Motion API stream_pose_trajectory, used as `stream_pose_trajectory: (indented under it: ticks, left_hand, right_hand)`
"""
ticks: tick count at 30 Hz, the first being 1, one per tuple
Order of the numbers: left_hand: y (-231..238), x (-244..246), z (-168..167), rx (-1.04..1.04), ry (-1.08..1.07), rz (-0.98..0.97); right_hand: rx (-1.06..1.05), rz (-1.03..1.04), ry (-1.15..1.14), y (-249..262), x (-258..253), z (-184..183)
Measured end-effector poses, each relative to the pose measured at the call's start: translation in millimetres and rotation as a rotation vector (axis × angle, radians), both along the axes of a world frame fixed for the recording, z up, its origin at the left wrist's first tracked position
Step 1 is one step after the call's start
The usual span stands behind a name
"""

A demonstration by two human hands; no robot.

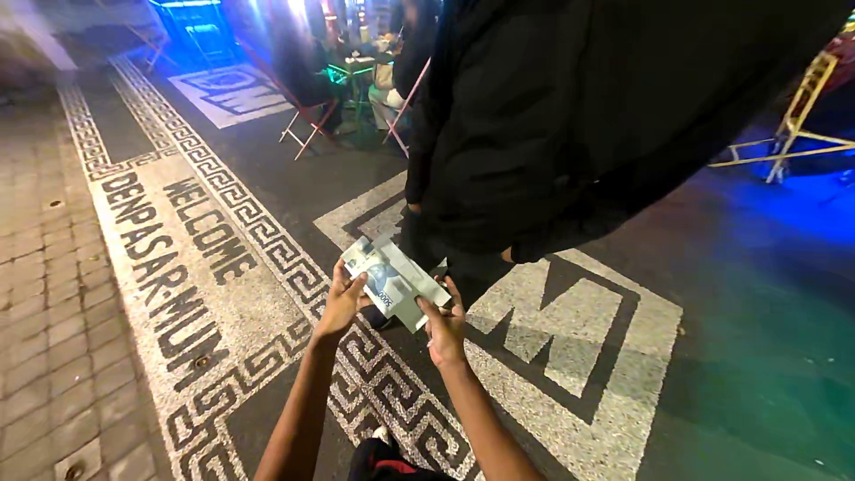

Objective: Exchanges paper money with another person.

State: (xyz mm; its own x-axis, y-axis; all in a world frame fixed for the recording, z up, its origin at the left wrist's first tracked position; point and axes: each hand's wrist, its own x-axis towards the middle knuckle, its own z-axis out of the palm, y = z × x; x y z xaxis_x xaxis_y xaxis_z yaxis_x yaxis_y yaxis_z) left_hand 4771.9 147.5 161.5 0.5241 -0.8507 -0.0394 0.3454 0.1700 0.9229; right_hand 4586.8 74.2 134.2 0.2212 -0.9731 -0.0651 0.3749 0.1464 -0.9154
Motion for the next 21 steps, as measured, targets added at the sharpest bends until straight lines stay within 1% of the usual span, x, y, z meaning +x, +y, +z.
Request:
stream_pose_trajectory:
  ticks: [3,7,9,15,18,21]
  left_hand:
    - [10.4,18.8,3.1,-0.009,0.074,-0.016]
    - [14.6,36.4,6.4,0.017,0.13,0.045]
    - [15.3,39.6,7.3,0.045,0.162,0.082]
    - [16.2,39.9,3.5,-0.002,0.224,0.088]
    - [21.5,50.2,1.8,-0.041,0.247,0.171]
    - [30.6,66.9,-4.8,-0.006,0.244,0.285]
  right_hand:
    - [0.026,0.004,0.01,-5.4,8.4,3.1]
    - [0.036,0.031,0.072,-15.2,17.5,3.8]
    - [0.052,0.027,0.077,-18.8,21.0,5.8]
    - [0.041,0.027,0.025,-22.4,22.7,6.5]
    - [0.055,0.012,-0.004,-27.0,20.1,8.5]
    - [0.069,-0.007,-0.033,-33.3,21.5,12.6]
